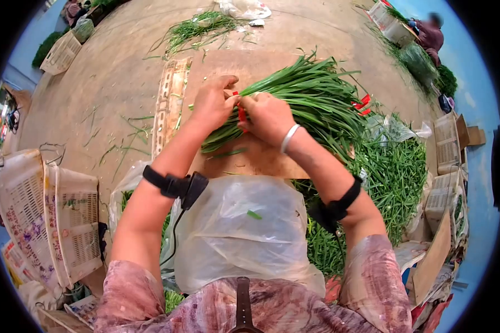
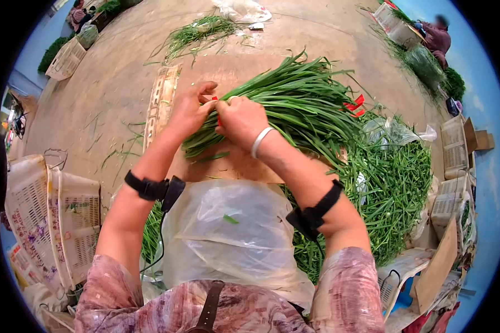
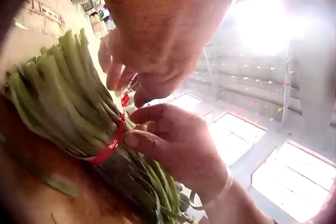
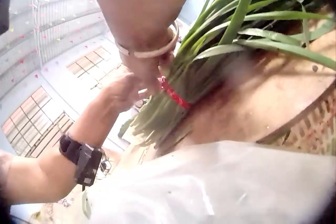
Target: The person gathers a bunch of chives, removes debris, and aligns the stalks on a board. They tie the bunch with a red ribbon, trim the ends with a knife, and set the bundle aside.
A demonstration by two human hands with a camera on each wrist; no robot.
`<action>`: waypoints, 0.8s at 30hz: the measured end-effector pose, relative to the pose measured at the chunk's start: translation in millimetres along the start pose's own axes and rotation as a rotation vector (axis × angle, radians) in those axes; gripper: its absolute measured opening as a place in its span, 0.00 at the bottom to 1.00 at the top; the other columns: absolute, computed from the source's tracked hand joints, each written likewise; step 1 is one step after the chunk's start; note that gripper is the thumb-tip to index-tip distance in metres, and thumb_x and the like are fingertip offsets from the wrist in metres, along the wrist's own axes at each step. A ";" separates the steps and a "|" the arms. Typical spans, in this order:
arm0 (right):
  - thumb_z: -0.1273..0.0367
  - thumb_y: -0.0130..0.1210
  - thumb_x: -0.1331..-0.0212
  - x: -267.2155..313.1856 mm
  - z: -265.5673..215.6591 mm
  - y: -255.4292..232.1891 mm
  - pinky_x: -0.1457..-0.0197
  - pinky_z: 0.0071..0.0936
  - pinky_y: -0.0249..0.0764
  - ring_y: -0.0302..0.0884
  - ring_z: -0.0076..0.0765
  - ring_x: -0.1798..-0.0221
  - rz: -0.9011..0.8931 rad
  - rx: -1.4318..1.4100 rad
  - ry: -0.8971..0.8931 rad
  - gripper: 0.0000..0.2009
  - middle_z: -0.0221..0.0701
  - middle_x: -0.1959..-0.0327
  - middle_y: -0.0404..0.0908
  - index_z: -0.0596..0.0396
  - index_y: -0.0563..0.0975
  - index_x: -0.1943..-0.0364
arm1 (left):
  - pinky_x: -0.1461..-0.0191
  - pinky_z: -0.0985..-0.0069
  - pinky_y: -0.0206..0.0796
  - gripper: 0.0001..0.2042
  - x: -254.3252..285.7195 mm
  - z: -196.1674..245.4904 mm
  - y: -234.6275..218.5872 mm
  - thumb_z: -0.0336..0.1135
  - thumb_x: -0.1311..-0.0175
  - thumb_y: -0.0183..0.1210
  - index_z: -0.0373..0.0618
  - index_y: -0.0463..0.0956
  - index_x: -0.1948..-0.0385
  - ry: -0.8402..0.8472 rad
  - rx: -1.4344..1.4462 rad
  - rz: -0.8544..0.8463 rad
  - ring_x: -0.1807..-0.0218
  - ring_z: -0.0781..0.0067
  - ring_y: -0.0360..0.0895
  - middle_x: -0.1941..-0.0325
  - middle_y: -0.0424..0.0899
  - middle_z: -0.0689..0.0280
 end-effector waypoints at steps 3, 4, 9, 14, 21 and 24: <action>0.62 0.58 0.57 -2.7 -0.3 12.0 0.69 0.37 0.74 0.76 0.42 0.69 0.081 0.104 -0.041 0.11 0.34 0.76 0.74 0.52 0.73 0.72 | 0.62 0.71 0.71 0.13 -10.2 -9.3 14.9 0.27 0.56 0.62 0.41 0.77 0.64 -0.071 0.095 -0.021 0.69 0.63 0.79 0.73 0.81 0.59; 0.62 0.57 0.57 -1.5 -1.6 10.6 0.70 0.37 0.74 0.76 0.42 0.69 0.105 0.156 -0.064 0.11 0.34 0.76 0.74 0.51 0.73 0.72 | 0.62 0.71 0.71 0.13 -9.3 -7.5 15.0 0.27 0.56 0.62 0.41 0.77 0.64 -0.058 0.111 -0.034 0.69 0.63 0.79 0.73 0.81 0.59; 0.70 0.50 0.51 1.8 -13.1 11.8 0.74 0.33 0.73 0.76 0.40 0.71 0.190 0.202 -0.084 0.04 0.35 0.76 0.75 0.55 0.74 0.74 | 0.65 0.73 0.70 0.10 -3.0 -23.2 6.4 0.27 0.55 0.62 0.42 0.77 0.67 -0.196 0.002 -0.039 0.72 0.68 0.79 0.75 0.81 0.61; 0.70 0.50 0.51 5.4 -15.7 10.3 0.74 0.34 0.73 0.76 0.40 0.71 0.172 0.237 -0.061 0.04 0.35 0.77 0.75 0.55 0.74 0.75 | 0.68 0.75 0.69 0.09 7.5 -21.5 2.4 0.25 0.55 0.62 0.37 0.76 0.70 -0.206 0.133 0.013 0.73 0.70 0.78 0.77 0.80 0.59; 0.69 0.48 0.51 -29.5 33.9 -8.1 0.69 0.39 0.74 0.76 0.46 0.68 0.183 0.127 0.068 0.04 0.39 0.76 0.75 0.52 0.73 0.77 | 0.69 0.70 0.67 0.08 43.7 43.6 -7.7 0.21 0.54 0.57 0.39 0.73 0.70 0.129 -0.010 0.113 0.74 0.61 0.76 0.77 0.78 0.59; 0.69 0.49 0.51 -46.3 43.0 1.2 0.65 0.42 0.74 0.76 0.50 0.66 0.098 -0.011 0.103 0.05 0.42 0.73 0.77 0.53 0.75 0.73 | 0.68 0.62 0.65 0.07 63.3 75.9 5.9 0.23 0.56 0.56 0.42 0.73 0.73 0.437 -0.312 0.066 0.73 0.57 0.73 0.80 0.75 0.59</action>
Point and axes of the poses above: each hand's wrist, its own x-axis away from the middle knuckle, its own y-axis out of the palm, z = x × y, the point moved 8 cm from there along -x, towards the middle knuckle
